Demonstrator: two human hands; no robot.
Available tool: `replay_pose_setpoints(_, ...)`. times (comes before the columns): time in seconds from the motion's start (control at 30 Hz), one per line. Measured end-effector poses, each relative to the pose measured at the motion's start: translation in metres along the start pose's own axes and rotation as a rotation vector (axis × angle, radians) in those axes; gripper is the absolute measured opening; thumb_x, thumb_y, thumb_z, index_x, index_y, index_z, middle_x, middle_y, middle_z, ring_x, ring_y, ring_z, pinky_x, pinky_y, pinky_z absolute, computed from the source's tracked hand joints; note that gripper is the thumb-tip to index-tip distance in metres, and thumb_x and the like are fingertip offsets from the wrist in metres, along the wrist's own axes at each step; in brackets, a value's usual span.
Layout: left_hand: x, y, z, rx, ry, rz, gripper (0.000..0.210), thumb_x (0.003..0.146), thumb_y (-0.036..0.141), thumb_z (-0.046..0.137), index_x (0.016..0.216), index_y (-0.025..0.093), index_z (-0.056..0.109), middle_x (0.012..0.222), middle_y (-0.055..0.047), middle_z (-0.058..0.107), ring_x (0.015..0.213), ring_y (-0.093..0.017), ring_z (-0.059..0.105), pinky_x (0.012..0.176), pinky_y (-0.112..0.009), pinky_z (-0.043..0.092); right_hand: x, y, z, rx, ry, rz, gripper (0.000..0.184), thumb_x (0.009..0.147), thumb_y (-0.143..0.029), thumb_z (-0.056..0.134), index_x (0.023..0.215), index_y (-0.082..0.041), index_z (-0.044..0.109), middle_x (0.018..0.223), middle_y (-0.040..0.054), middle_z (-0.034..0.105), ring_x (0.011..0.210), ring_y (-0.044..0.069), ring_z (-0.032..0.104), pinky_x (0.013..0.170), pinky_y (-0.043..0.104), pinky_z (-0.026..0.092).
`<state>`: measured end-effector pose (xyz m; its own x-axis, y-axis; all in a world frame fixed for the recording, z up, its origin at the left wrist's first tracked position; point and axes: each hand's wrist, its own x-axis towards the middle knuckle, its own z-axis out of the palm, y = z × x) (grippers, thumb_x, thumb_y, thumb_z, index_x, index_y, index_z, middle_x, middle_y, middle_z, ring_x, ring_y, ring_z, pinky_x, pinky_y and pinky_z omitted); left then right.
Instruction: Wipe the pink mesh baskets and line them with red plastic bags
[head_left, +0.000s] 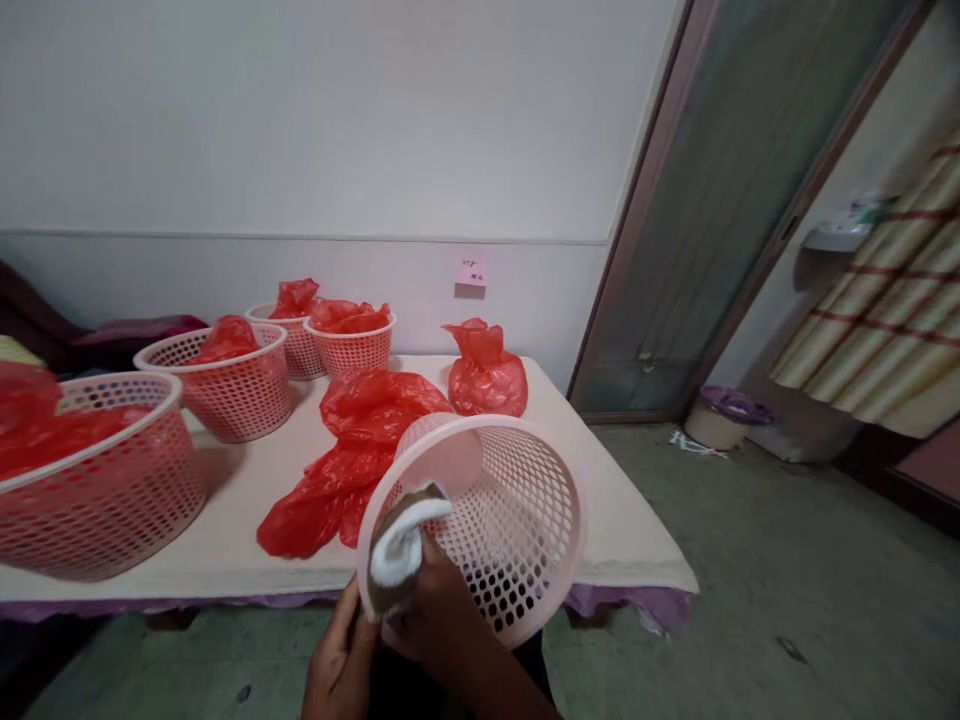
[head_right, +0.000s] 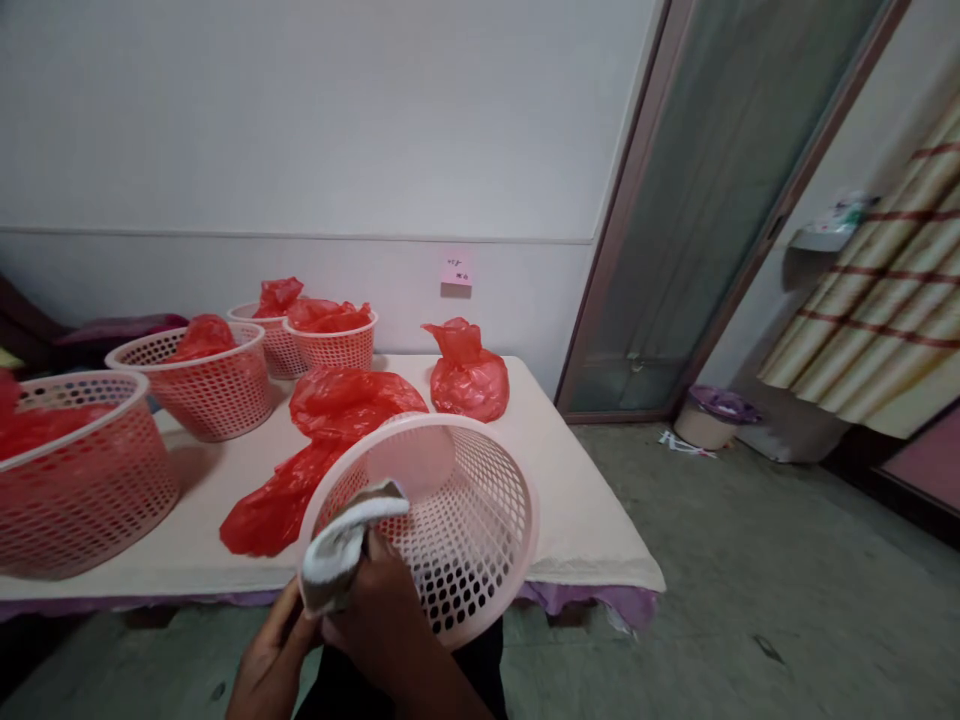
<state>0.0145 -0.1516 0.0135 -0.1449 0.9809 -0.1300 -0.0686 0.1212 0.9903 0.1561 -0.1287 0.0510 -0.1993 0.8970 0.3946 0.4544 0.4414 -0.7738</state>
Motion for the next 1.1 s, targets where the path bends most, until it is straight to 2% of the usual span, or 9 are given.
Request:
replay_pose_setpoints(0.1,0.002,-0.001,-0.004,-0.05,0.026,-0.014,0.061,0.068,0.054,0.075,0.119,0.023,0.066,0.129,-0.005,0.067,0.133,-0.033,0.048,0.111,-0.043,0.037,-0.026,0.02,0.001,-0.34,-0.166,-0.006,0.032,0.082,-0.018,0.058,0.112,-0.023,0.067,0.117,0.0108,0.064,0.106,0.026,0.059,0.093,0.039,0.046)
replay_pose_setpoints(0.23,-0.002,0.004,0.004,-0.085,0.037,-0.046,0.059,0.067,0.056,0.075,0.115,0.022,0.068,0.122,-0.005,0.071,0.127,-0.032,0.054,0.106,-0.042,0.043,-0.027,0.049,-0.012,-0.599,-0.172,0.177,0.02,0.082,-0.012,0.053,0.089,-0.019,0.071,0.099,0.0138,0.067,0.094,0.029,0.061,0.086,0.041,0.046)
replay_pose_setpoints(0.37,-0.008,0.014,0.014,-0.065,0.02,-0.018,0.057,0.068,0.057,0.074,0.111,0.02,0.069,0.123,-0.007,0.07,0.129,-0.032,0.052,0.107,-0.04,0.042,0.006,0.062,-0.033,-0.524,0.002,0.343,0.027,0.079,-0.008,0.049,0.099,-0.015,0.067,0.101,0.0133,0.067,0.09,0.024,0.063,0.08,0.033,0.047)
replay_pose_setpoints(0.47,-0.011,0.015,0.019,-0.054,0.002,0.011,0.057,0.07,0.057,0.072,0.114,0.021,0.068,0.127,-0.007,0.068,0.131,-0.032,0.049,0.11,-0.04,0.038,0.029,0.055,-0.028,-0.479,0.075,0.335,0.035,0.086,-0.017,0.046,0.118,-0.013,0.059,0.113,0.0138,0.063,0.101,0.024,0.061,0.086,0.031,0.047)
replay_pose_setpoints(0.57,-0.011,0.01,0.021,-0.056,-0.024,0.019,0.058,0.073,0.055,0.071,0.12,0.022,0.065,0.133,-0.008,0.064,0.134,-0.032,0.047,0.111,-0.042,0.037,0.038,0.045,-0.006,-0.513,-0.007,0.225,0.048,0.081,-0.016,0.052,0.129,-0.015,0.052,0.123,0.0139,0.059,0.109,0.024,0.058,0.091,0.032,0.045)
replay_pose_setpoints(0.67,-0.01,0.002,0.016,-0.058,-0.029,0.03,0.058,0.076,0.054,0.069,0.125,0.023,0.062,0.136,-0.007,0.062,0.133,-0.031,0.048,0.11,-0.042,0.038,0.038,0.046,0.01,-0.597,-0.118,0.174,0.052,0.078,-0.01,0.051,0.128,-0.022,0.055,0.116,0.0115,0.062,0.103,0.026,0.061,0.088,0.036,0.046)
replay_pose_setpoints(0.9,-0.01,-0.01,0.009,0.077,-0.106,0.055,0.055,0.082,0.056,0.062,0.126,0.023,0.063,0.134,-0.008,0.064,0.131,-0.033,0.05,0.108,-0.044,0.041,0.044,0.091,-0.007,-0.73,-0.149,0.315,0.032,0.088,-0.011,0.045,0.109,-0.013,0.069,0.109,0.0202,0.065,0.098,0.031,0.063,0.085,0.042,0.045)
replay_pose_setpoints(1.0,-0.013,-0.006,0.015,0.113,-0.089,0.107,0.055,0.085,0.056,0.056,0.129,0.022,0.061,0.137,-0.007,0.062,0.131,-0.032,0.05,0.11,-0.046,0.039,0.043,0.098,-0.007,-0.741,-0.153,0.376,0.035,0.089,-0.018,0.047,0.12,-0.011,0.063,0.109,0.021,0.064,0.095,0.03,0.065,0.083,0.04,0.047)
replay_pose_setpoints(1.1,-0.013,-0.002,0.018,0.158,-0.107,0.135,0.055,0.086,0.055,0.054,0.129,0.021,0.061,0.137,-0.007,0.061,0.131,-0.031,0.051,0.109,-0.044,0.041,0.039,0.096,-0.004,-0.707,-0.195,0.305,0.046,0.087,-0.022,0.052,0.133,-0.022,0.054,0.124,0.0123,0.061,0.107,0.024,0.062,0.09,0.031,0.045)
